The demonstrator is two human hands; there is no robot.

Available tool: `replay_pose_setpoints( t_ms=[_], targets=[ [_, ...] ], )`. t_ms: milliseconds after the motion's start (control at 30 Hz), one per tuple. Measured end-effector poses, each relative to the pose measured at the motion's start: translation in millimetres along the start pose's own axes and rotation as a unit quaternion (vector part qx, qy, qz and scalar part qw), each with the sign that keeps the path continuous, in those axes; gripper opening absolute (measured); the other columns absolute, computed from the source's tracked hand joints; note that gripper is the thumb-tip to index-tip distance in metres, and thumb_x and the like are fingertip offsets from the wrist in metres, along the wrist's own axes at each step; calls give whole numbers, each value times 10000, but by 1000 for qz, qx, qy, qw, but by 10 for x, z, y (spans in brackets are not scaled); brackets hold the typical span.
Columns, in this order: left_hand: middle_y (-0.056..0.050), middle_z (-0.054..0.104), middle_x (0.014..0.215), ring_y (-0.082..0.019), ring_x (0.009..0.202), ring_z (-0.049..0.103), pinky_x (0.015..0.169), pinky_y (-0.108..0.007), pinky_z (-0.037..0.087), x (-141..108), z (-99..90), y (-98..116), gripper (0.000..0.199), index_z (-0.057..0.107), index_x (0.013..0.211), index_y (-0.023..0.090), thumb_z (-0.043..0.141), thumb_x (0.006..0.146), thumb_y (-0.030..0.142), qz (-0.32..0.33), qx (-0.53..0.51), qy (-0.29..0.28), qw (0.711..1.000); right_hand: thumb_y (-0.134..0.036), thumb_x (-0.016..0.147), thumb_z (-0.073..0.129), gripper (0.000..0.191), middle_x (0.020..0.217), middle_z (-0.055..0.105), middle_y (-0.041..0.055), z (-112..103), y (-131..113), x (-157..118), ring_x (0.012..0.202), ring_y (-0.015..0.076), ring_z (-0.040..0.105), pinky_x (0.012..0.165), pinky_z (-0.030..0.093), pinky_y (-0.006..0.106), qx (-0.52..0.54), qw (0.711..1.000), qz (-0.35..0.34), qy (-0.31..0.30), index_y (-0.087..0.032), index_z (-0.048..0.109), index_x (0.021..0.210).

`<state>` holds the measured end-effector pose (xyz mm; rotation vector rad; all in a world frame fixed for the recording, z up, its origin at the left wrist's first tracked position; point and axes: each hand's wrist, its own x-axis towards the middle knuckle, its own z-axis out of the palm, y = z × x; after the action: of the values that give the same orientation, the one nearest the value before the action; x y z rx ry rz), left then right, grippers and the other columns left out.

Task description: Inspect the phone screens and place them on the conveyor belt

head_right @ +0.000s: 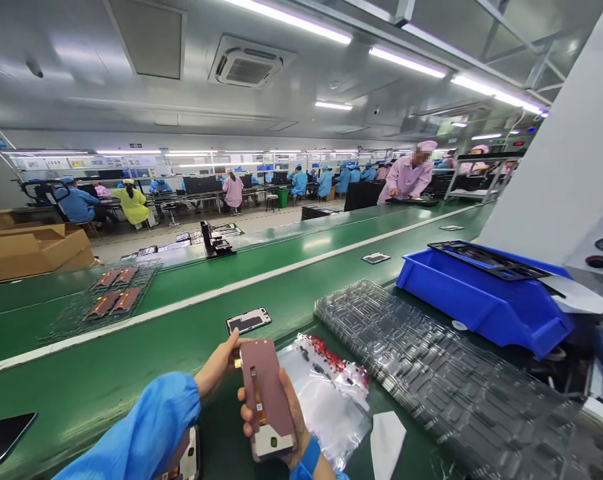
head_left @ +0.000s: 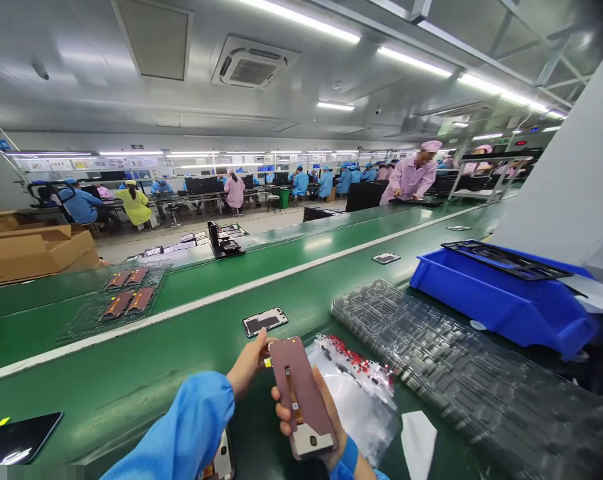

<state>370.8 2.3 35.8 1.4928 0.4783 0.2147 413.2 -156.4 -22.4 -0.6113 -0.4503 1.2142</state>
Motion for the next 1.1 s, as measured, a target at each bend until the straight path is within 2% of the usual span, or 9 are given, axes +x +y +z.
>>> replay_pose_setpoints(
  t_ms=[67, 133, 233, 367, 433, 600, 767, 933, 1100],
  targets=[
    [-148, 639, 1239, -311, 1246, 524, 1111, -431, 343, 360, -176, -46, 455, 666, 1109, 123, 675, 801, 458, 26, 124, 50, 991, -889, 681, 484, 837, 809, 716, 61, -127, -58, 41, 559, 135, 589, 480, 474, 245, 32, 999, -7, 4, -159, 705, 1027],
    [-156, 434, 1482, -342, 1416, 305, 1184, -512, 174, 650, -374, -119, 608, 568, 1277, 127, 765, 732, 311, 33, 215, 97, 971, -851, 725, 495, 763, 957, 740, 45, -220, -88, 67, 580, 109, 583, 467, 466, 217, 67, 997, -27, 16, -207, 694, 1081],
    [-137, 295, 1567, -383, 1467, 143, 1161, -649, 37, 873, -626, -259, 647, 510, 1344, 166, 757, 751, 249, 22, 308, 136, 941, -786, 768, 536, 679, 1047, 744, 39, -286, -91, 85, 641, 120, 615, 511, 513, 236, 105, 993, -43, 21, -215, 691, 1102],
    [-130, 530, 1365, -339, 1338, 404, 1137, -613, 221, 836, -850, -329, 476, 598, 1212, 143, 743, 775, 265, 47, 352, 125, 926, -700, 760, 640, 679, 1082, 745, 102, -283, -98, 88, 753, 158, 676, 588, 550, 253, 133, 991, -31, 9, -141, 679, 1143],
    [-126, 545, 1319, -307, 1261, 478, 1109, -557, 313, 728, -949, -253, 465, 598, 1186, 137, 746, 763, 264, 80, 341, 131, 927, -648, 783, 654, 653, 1130, 734, 127, -265, -108, 80, 809, 161, 693, 633, 555, 244, 142, 990, -27, 7, -118, 669, 1163],
    [-145, 421, 1346, -296, 1210, 516, 1058, -477, 428, 182, -1231, 134, 665, 486, 1297, 152, 728, 731, 403, 131, 228, 212, 941, -571, 826, 658, 539, 1203, 715, 94, -187, -111, 7, 929, 174, 703, 741, 572, 265, 140, 989, -39, 15, -156, 676, 1171],
    [-126, 471, 1323, -273, 1107, 623, 875, -413, 566, -851, -1330, 286, 899, 272, 1457, 248, 718, 730, 531, 108, 63, 215, 969, -525, 832, 690, 473, 1313, 656, 64, 11, -80, -157, 1139, 251, 646, 936, 553, 387, 82, 994, -59, 38, -231, 678, 1202],
    [-126, 544, 1399, -319, 1240, 553, 996, -382, 488, -1852, -1011, -3, 788, 504, 1351, 258, 830, 660, 451, 92, -161, 139, 973, -568, 741, 758, 603, 1442, 546, 72, 303, -42, -383, 1264, 284, 558, 1038, 491, 399, -128, 981, -136, 61, -306, 636, 1270],
    [-131, 507, 1453, -379, 1283, 510, 1045, -442, 429, -2280, -597, -281, 874, 529, 1368, 294, 866, 586, 490, 99, -240, 101, 960, -602, 773, 703, 703, 1503, 474, 71, 572, 4, -637, 1303, 277, 523, 1077, 446, 386, -313, 936, -159, 0, -371, 494, 1403]
  ],
)
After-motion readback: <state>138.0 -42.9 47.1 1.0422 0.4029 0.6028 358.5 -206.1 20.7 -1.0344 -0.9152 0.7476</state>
